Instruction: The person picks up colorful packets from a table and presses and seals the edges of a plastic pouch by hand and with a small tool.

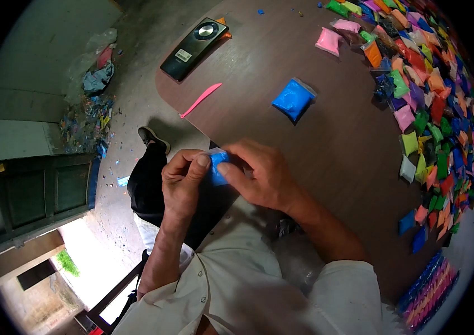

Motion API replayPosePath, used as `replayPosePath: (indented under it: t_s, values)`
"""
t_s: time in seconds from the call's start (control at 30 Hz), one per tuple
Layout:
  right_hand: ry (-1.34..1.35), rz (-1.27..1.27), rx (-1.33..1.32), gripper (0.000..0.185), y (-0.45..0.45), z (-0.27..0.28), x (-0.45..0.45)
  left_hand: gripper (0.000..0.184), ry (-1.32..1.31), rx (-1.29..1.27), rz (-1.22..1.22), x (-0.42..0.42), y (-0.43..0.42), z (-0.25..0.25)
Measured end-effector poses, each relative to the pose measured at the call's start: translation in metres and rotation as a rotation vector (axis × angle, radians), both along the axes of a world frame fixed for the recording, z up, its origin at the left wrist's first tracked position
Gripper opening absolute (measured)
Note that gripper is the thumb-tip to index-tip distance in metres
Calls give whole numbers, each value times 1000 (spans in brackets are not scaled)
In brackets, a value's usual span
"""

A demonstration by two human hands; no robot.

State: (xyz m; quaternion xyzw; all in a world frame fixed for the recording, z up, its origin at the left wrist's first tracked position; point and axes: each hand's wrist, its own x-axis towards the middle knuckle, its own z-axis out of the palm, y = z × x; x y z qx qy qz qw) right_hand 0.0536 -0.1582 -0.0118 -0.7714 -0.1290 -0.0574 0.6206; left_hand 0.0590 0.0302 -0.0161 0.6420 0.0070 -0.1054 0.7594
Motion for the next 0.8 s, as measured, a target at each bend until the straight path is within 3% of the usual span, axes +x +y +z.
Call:
replayPosePath:
  t_s: [0.67, 0.8]
  values:
    - [-15, 73, -116, 18, -3, -8, -1, 15, 77, -17, 0, 2, -4, 14]
    - [-53, 90, -130, 18, -3, -7, 0, 15, -38, 27, -111, 4, 2, 7]
